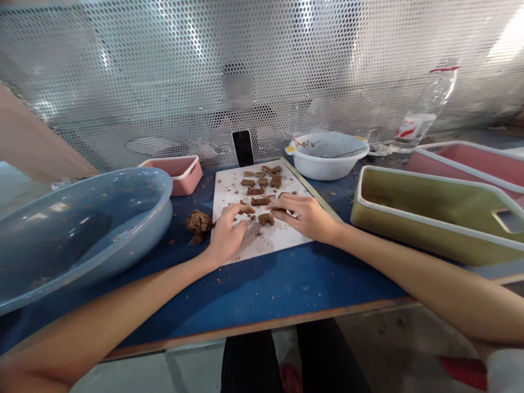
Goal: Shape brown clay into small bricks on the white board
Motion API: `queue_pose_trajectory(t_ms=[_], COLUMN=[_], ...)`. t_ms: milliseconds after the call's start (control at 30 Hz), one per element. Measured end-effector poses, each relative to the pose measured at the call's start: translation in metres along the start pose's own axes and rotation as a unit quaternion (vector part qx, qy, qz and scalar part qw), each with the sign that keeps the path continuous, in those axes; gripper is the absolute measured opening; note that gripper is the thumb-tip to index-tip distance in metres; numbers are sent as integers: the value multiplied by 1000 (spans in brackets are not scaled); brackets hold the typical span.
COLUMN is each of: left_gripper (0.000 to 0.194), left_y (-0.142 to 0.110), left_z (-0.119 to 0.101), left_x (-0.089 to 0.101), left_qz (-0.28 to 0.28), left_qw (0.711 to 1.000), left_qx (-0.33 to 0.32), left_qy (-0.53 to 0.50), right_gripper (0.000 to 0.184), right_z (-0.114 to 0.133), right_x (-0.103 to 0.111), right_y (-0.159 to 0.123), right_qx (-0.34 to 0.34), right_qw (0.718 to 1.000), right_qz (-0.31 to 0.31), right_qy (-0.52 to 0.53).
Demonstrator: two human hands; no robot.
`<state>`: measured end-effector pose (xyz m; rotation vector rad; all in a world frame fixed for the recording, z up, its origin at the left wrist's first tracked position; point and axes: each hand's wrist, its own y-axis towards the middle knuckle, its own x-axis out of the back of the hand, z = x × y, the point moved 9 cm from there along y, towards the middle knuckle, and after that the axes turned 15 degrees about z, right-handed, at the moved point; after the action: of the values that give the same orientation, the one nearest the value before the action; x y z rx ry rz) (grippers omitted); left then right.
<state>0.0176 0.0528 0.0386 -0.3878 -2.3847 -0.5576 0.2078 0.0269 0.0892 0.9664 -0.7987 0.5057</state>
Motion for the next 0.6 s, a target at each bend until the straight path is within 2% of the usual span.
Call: queue_pose_trajectory(t_ms=[167,367,600], left_gripper=[32,31,26], left_y=[2,1,0], left_z=[-1,-2,-2], left_x=[-5,-13,-13], left_qz=[22,28,27], left_qw=[1000,997,997], left_qx=[-1,-17,-11], left_qy=[12,65,76], right_gripper=[16,5,16], right_z=[4,6,10], right_x=[-2,-8,-15], right_y=[-1,-1,-2], right_qx=[-9,6,25], right_qw=[999,999,996], right_qz=[-8,29,84], right_qy=[-30,-19,-8])
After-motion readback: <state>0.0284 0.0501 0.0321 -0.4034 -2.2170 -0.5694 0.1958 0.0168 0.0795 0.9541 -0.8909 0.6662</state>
